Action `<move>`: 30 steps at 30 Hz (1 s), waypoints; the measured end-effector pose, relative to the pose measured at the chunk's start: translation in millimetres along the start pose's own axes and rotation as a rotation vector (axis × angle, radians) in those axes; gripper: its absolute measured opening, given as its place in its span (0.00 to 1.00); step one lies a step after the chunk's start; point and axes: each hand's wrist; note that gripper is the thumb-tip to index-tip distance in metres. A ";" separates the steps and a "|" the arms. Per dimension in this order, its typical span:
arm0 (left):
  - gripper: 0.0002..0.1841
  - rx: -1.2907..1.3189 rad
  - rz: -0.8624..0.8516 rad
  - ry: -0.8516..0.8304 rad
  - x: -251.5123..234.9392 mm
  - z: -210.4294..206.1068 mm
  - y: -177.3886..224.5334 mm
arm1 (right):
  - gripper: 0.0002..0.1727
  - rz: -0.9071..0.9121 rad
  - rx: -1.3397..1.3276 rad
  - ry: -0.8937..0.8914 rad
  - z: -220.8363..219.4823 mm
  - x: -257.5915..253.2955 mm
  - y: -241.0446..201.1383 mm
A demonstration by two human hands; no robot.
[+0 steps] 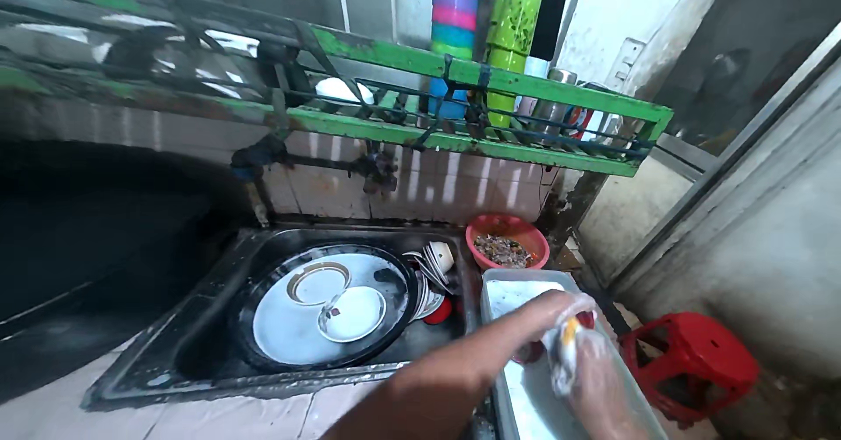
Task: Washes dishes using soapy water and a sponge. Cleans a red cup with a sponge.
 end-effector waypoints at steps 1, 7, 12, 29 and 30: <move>0.18 -0.019 0.057 -0.077 7.0 3.6 10.6 | 0.24 0.159 0.071 0.033 -7.9 7.2 10.8; 0.24 -0.028 -0.311 0.119 10.6 -22.6 4.4 | 0.31 -0.415 -0.294 -0.155 21.3 -25.5 -12.1; 0.23 -0.052 -0.031 -0.111 18.2 -4.1 19.4 | 0.24 0.089 0.065 -0.061 -2.8 6.6 10.9; 0.23 0.000 -0.332 0.205 18.4 -20.6 -5.0 | 0.29 -0.441 -0.252 -0.202 19.1 -24.3 -22.7; 0.22 0.024 -0.368 0.214 17.5 -22.1 -5.5 | 0.29 -0.394 -0.248 -0.147 19.4 -23.1 -24.5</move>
Point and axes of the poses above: each hand's wrist, its own x-axis away from the middle knuckle, its own z-axis out of the back of the hand, y = z × x, and after that the axes turned 12 degrees about -z, right-handed
